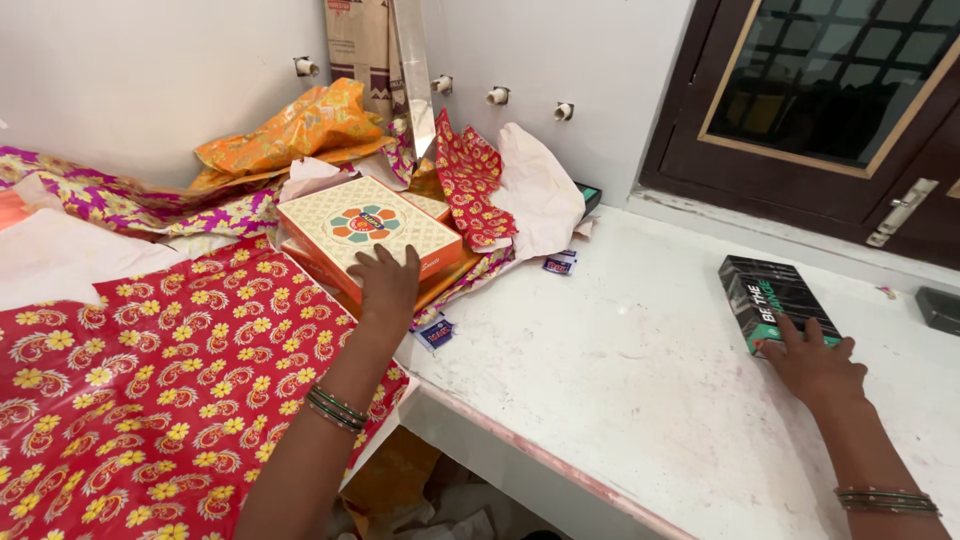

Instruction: The person wraps rectangular boxes with red floral wrapping paper on a white countertop. They fold the paper around each box, smooth the edges, and place a small black box on top to hold the paper in place. The wrapped boxes are set aside on the counter.

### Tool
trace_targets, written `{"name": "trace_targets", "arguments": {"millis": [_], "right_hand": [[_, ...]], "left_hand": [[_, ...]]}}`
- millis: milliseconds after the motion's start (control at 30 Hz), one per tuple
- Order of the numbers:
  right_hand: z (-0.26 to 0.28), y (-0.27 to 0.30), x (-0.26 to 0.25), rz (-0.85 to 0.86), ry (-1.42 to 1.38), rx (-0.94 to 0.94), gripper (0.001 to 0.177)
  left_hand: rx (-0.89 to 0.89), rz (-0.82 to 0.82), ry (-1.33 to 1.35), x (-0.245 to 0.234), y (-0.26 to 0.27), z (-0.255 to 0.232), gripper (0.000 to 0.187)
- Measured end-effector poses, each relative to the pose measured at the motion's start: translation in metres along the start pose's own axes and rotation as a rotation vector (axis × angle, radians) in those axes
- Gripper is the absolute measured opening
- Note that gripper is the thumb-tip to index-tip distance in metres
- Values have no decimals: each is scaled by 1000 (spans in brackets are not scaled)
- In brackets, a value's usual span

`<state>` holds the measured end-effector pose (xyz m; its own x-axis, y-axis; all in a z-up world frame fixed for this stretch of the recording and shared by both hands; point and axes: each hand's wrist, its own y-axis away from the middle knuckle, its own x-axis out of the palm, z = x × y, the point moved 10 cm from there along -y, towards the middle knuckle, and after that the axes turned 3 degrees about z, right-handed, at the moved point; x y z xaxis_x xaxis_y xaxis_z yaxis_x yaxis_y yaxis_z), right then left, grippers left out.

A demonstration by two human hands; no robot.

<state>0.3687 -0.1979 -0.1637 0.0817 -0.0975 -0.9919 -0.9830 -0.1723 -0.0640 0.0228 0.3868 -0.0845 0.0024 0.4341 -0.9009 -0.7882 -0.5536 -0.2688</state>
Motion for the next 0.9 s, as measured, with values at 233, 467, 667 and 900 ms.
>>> {"name": "trace_targets", "arguments": {"millis": [233, 467, 667, 900], "right_hand": [[5, 53, -45, -116, 163, -187, 73], [60, 152, -70, 291, -986, -236, 83], [105, 191, -85, 509, -1744, -136, 104], [57, 208, -90, 318, -1895, -76, 70]], "left_hand": [[-3, -256, -242, -18, 11, 2, 61], [165, -446, -132, -93, 50, -32, 45], [564, -938, -47, -189, 201, -155, 46], [997, -877, 547, -229, 288, -214, 53]]}}
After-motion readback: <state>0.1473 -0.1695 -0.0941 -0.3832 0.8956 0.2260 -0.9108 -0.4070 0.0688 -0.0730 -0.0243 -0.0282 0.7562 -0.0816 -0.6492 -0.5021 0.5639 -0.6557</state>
